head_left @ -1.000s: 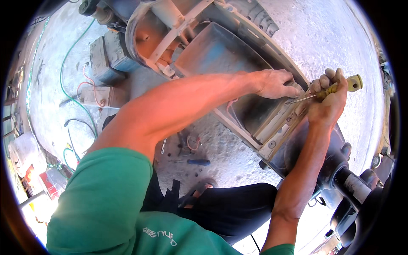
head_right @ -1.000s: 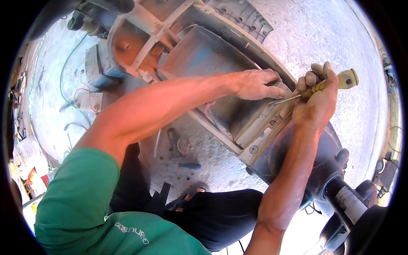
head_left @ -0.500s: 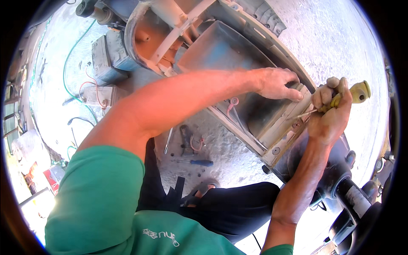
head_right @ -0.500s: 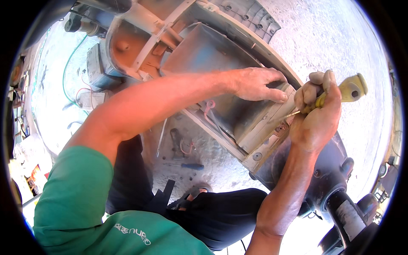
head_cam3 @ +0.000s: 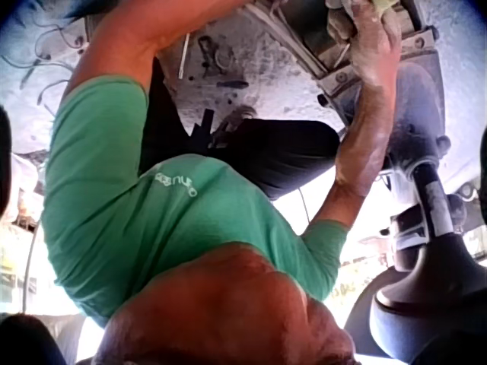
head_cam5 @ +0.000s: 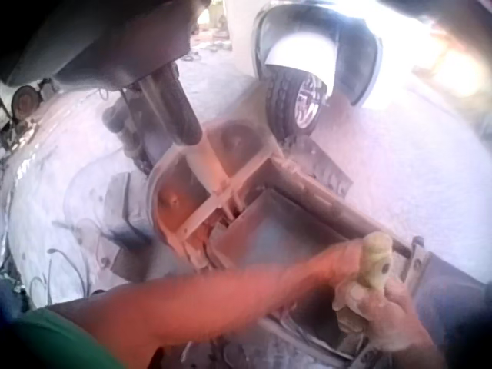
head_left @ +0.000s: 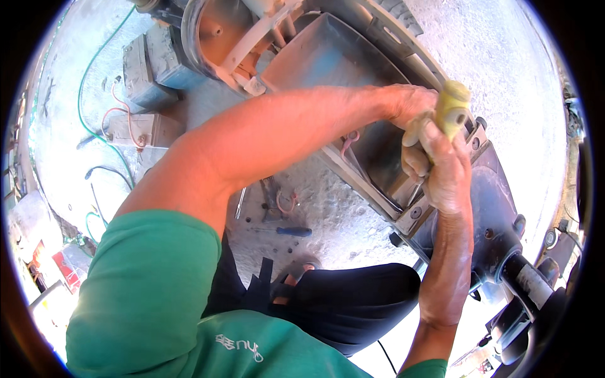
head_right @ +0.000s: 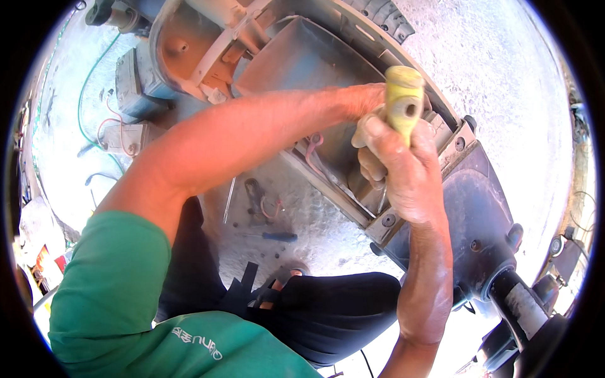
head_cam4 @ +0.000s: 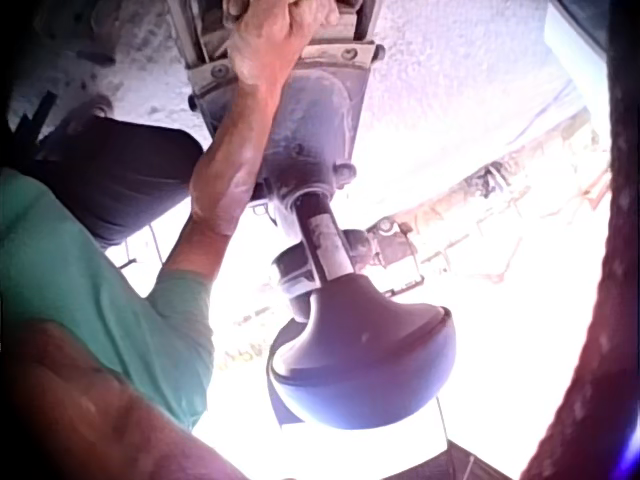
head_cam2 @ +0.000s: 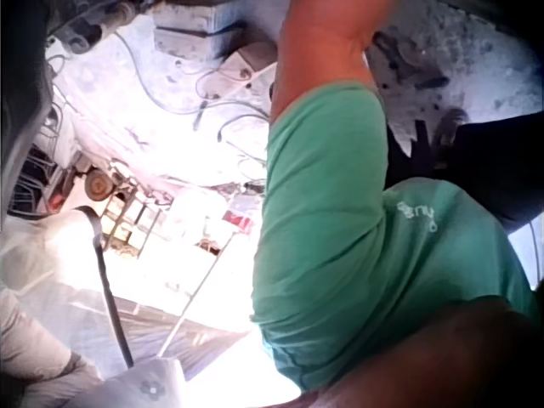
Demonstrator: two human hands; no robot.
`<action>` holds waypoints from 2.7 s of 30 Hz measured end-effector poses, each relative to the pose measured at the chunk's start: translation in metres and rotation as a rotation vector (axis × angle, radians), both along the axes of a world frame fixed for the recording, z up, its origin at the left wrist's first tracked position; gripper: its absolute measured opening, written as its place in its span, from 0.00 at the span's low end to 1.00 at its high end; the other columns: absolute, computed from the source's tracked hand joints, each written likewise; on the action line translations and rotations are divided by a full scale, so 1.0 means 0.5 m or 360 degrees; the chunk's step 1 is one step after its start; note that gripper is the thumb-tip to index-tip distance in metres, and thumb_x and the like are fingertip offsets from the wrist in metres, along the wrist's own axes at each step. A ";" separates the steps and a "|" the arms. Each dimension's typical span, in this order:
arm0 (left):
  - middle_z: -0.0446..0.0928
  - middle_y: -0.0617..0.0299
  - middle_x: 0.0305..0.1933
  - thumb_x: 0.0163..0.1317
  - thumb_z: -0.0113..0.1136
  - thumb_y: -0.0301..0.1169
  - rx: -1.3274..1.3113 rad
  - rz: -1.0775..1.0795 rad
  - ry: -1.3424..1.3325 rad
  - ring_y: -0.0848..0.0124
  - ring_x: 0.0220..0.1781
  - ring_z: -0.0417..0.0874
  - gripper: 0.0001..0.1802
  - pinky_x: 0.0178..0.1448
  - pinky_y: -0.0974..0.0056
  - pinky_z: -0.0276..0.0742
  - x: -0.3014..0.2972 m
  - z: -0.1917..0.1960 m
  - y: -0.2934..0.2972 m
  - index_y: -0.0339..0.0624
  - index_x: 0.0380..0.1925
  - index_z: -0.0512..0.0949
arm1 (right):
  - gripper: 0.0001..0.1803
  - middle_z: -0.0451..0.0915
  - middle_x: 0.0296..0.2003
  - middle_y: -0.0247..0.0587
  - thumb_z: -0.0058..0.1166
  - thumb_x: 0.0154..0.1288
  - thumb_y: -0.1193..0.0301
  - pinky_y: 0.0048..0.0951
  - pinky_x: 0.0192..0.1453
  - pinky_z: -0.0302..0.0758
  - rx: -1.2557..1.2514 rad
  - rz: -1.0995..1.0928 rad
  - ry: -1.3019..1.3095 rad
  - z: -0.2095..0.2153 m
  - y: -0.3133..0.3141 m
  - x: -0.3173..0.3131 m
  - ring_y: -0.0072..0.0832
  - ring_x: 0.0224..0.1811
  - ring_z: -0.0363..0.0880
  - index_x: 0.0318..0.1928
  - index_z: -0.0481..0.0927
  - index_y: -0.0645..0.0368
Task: The person uses a yellow screwdriver to loosen and remove screws from a metal bracket securing a battery inside a scooter. They then lift the battery out of the compartment and place it on the floor.
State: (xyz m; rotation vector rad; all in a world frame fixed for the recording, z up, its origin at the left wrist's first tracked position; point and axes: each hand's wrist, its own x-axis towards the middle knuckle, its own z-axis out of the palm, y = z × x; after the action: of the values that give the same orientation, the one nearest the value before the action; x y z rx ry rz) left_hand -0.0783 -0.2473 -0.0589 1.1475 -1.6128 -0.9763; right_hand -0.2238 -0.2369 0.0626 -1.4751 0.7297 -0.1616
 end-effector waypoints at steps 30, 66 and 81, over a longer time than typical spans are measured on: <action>0.73 0.43 0.71 0.63 0.51 0.70 0.0214 0.0217 -0.0198 0.50 0.74 0.71 0.50 0.76 0.52 0.65 -0.012 0.010 -0.004 0.35 0.67 0.73 | 0.20 0.65 0.22 0.32 0.53 0.79 0.53 0.27 0.24 0.63 -0.0132 -0.0223 -0.0998 -0.034 0.022 -0.134 0.22 0.19 0.64 0.36 0.68 0.54; 0.77 0.46 0.66 0.70 0.47 0.66 0.0760 -0.0031 -0.0404 0.52 0.72 0.74 0.43 0.73 0.51 0.68 0.024 0.014 0.017 0.40 0.66 0.76 | 0.13 0.74 0.31 0.33 0.58 0.76 0.58 0.41 0.47 0.72 -0.0920 -0.0164 -0.0941 -0.078 0.180 -0.225 0.31 0.38 0.76 0.42 0.71 0.50; 0.73 0.38 0.65 0.63 0.60 0.60 -0.0048 0.0194 -0.0317 0.46 0.72 0.70 0.45 0.75 0.50 0.67 -0.034 0.013 -0.008 0.33 0.67 0.70 | 0.10 0.75 0.32 0.36 0.61 0.72 0.66 0.40 0.42 0.75 -0.0736 -0.0039 -0.1105 -0.077 0.144 -0.208 0.32 0.34 0.78 0.42 0.73 0.56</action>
State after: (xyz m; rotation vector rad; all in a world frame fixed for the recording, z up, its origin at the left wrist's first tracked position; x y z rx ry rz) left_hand -0.0953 -0.2515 -0.0521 1.3400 -1.6854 -0.7766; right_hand -0.3279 -0.1651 0.0243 -1.6921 0.1402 -0.8600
